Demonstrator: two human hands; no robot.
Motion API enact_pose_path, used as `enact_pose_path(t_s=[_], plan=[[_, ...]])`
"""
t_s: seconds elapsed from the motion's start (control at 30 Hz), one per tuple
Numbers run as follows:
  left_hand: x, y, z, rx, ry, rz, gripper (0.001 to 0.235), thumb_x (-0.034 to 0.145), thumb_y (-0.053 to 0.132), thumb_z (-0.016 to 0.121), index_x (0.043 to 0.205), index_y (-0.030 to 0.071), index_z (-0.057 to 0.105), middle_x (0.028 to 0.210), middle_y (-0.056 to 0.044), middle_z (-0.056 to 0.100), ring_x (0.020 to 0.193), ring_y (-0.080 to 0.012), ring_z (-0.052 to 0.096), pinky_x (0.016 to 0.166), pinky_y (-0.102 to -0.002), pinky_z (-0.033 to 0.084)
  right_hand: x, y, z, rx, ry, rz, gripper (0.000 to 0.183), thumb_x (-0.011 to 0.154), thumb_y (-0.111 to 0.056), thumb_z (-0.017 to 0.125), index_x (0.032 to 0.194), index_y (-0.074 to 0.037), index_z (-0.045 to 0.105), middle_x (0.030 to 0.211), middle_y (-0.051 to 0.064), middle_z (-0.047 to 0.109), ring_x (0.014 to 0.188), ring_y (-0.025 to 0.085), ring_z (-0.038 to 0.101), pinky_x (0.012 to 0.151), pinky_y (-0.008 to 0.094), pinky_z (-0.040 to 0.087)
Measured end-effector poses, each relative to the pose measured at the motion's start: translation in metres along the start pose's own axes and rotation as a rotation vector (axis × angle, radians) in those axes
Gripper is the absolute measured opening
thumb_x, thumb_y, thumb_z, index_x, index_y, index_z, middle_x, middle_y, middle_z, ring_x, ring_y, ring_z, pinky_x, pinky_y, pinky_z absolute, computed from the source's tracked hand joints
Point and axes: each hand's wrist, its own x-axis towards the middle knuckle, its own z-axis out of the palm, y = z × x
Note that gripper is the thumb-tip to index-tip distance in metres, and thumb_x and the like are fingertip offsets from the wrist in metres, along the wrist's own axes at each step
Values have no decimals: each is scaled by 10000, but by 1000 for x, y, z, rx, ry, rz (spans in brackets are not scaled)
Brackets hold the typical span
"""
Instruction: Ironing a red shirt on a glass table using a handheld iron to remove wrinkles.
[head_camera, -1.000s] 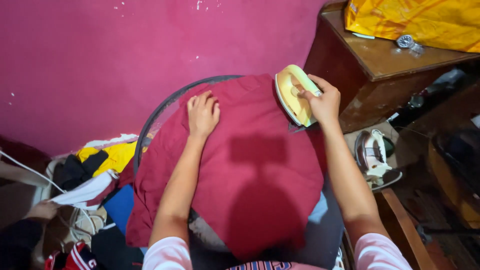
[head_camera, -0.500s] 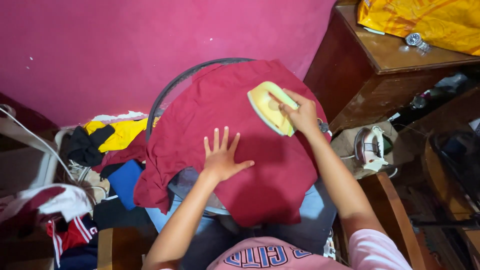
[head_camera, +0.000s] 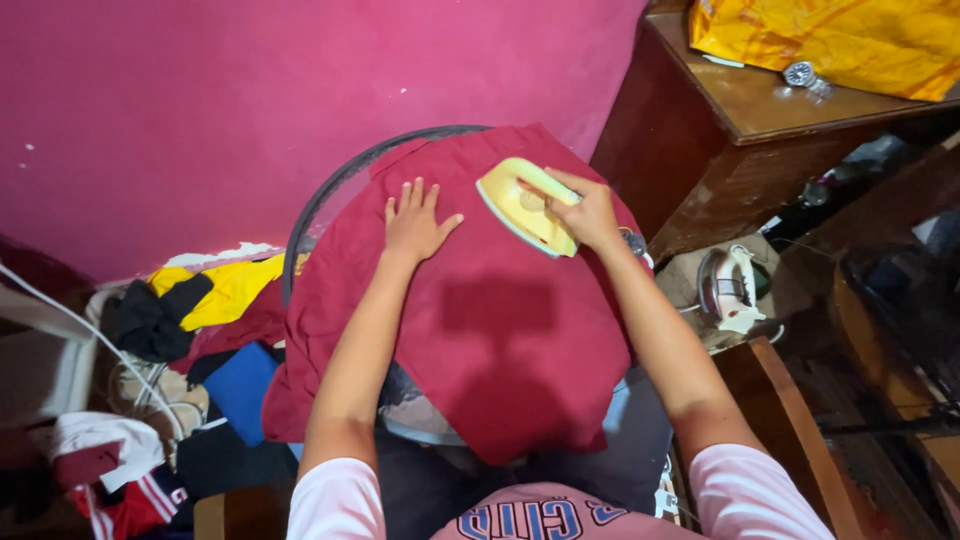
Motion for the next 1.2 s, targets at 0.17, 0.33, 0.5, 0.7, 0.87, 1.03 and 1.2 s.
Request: enact_pose_path(t_s=[0.17, 0.33, 0.5, 0.7, 0.87, 1.03, 1.2], plan=[[-13, -7, 1, -41, 2, -20, 819, 1003, 718, 355, 1638, 204, 285, 1720, -104, 211, 1598, -273, 152, 1277, -543, 76, 18, 5, 2, 41, -31, 51, 556, 733, -122, 817, 1278, -213, 758, 1072, 60, 768, 849, 131, 615, 753, 256, 498], [-8, -12, 10, -58, 37, -8, 831, 993, 722, 378, 1625, 185, 323, 1705, -121, 253, 1590, -283, 177, 1270, -549, 98, 34, 10, 19, 86, -61, 110, 498, 736, -144, 840, 1220, -245, 780, 987, -7, 764, 775, 62, 597, 677, 207, 486], [-10, -12, 10, -66, 39, -14, 839, 983, 729, 388, 1623, 190, 325, 1706, -108, 250, 1590, -277, 177, 1269, -539, 113, 30, 11, 26, 91, -12, 114, 530, 744, -126, 835, 1256, -247, 767, 931, -15, 741, 733, 52, 589, 638, 196, 468], [-9, -9, 15, -72, 24, -56, 840, 977, 718, 414, 1626, 195, 312, 1707, -101, 245, 1589, -277, 171, 1271, -544, 101, 30, 6, 24, 113, -108, 109, 505, 739, -126, 845, 1230, -218, 775, 1075, 30, 774, 842, 90, 642, 732, 224, 508], [-12, -2, 5, -66, 0, -113, 889, 978, 725, 407, 1633, 138, 282, 1716, -96, 213, 1594, -282, 143, 1278, -538, 77, 41, 11, 30, 29, -68, 20, 549, 765, -126, 798, 1297, -248, 741, 1214, 29, 754, 967, 145, 669, 832, 276, 509], [-8, -5, 9, -72, 9, -114, 913, 969, 737, 411, 1633, 126, 271, 1716, -94, 214, 1594, -287, 139, 1279, -541, 70, 43, 3, 31, 104, -162, 64, 502, 752, -111, 837, 1234, -239, 773, 1034, 11, 778, 821, 75, 628, 721, 219, 500], [-13, -3, 8, -63, 6, -110, 907, 977, 732, 409, 1632, 119, 272, 1720, -84, 205, 1595, -283, 134, 1279, -539, 65, 50, 1, 40, 95, -127, 40, 529, 771, -93, 821, 1272, -249, 758, 1017, 26, 776, 792, 69, 634, 680, 216, 485]])
